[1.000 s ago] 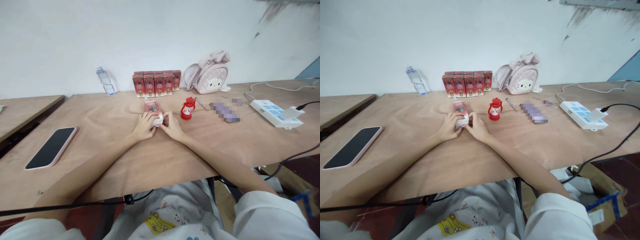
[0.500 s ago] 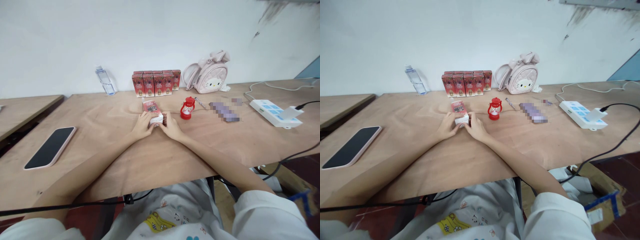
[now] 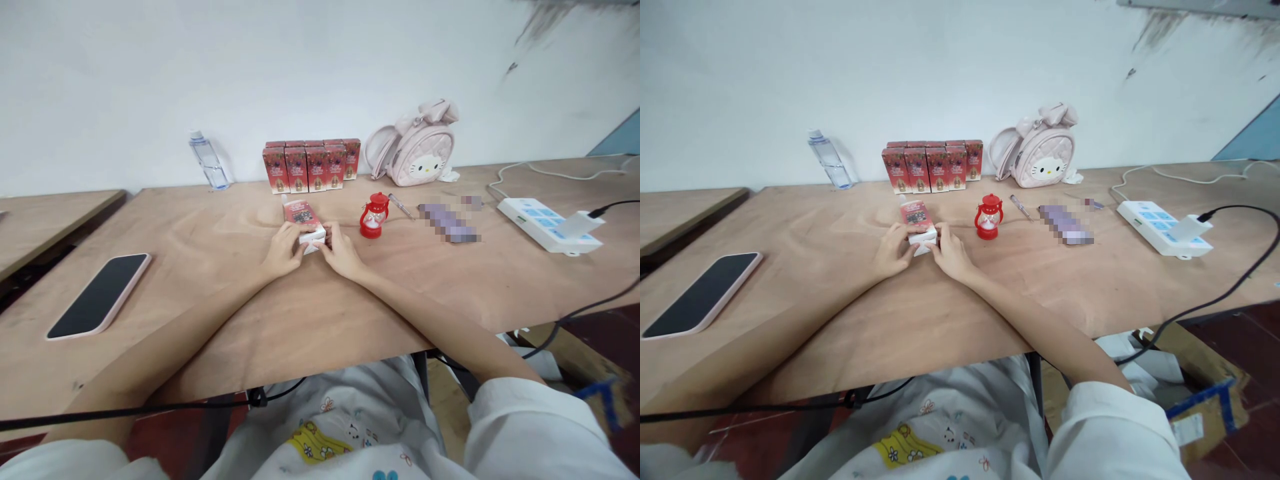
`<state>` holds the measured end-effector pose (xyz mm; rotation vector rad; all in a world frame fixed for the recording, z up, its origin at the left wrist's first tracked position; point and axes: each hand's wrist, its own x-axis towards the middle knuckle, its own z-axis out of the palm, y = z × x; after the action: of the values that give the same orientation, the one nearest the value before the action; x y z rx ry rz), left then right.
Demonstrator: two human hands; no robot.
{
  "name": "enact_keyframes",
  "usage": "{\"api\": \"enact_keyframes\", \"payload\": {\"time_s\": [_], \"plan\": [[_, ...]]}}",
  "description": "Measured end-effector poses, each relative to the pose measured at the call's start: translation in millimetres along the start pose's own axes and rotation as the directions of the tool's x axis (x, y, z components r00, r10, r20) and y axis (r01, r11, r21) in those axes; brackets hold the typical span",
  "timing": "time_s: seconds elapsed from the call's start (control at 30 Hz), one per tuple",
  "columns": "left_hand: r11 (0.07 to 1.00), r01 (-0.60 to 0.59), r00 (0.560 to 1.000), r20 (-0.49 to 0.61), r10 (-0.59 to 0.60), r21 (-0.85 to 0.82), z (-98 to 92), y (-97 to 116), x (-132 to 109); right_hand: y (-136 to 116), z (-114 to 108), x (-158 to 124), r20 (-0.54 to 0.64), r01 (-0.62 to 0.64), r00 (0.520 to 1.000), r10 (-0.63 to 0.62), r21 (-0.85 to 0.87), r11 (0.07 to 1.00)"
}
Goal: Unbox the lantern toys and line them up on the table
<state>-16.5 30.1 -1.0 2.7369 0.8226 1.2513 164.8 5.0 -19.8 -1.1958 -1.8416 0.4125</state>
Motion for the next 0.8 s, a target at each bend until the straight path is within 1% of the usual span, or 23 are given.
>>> {"api": "enact_keyframes", "payload": {"time_s": [0.27,0.4,0.5,0.6,0.8], "plan": [[0.999,0.008,1.000,-0.001,-0.008,-0.042,-0.5,0.7,0.3,-5.0,3.2,0.6,-0.036,-0.033,0.999,0.030,-0.071,0.997],[0.998,0.048,0.999,0.017,-0.047,-0.039,-0.9,0.9,0.4,-7.0,4.3,1.1,-0.049,-0.046,0.998,0.043,-0.074,0.996],[0.998,0.050,0.999,0.009,-0.049,-0.045,-0.9,0.9,0.4,-6.6,5.2,1.6,-0.064,-0.046,0.997,0.042,-0.058,0.997],[0.998,0.036,0.999,0.001,-0.036,-0.052,-0.9,0.9,0.2,-5.2,5.9,2.1,-0.059,-0.049,0.997,0.046,-0.051,0.998],[0.996,0.056,0.998,0.009,-0.055,-0.066,-1.4,0.5,0.1,-1.5,3.8,3.7,-0.035,-0.014,0.999,0.012,-0.056,0.998]]}}
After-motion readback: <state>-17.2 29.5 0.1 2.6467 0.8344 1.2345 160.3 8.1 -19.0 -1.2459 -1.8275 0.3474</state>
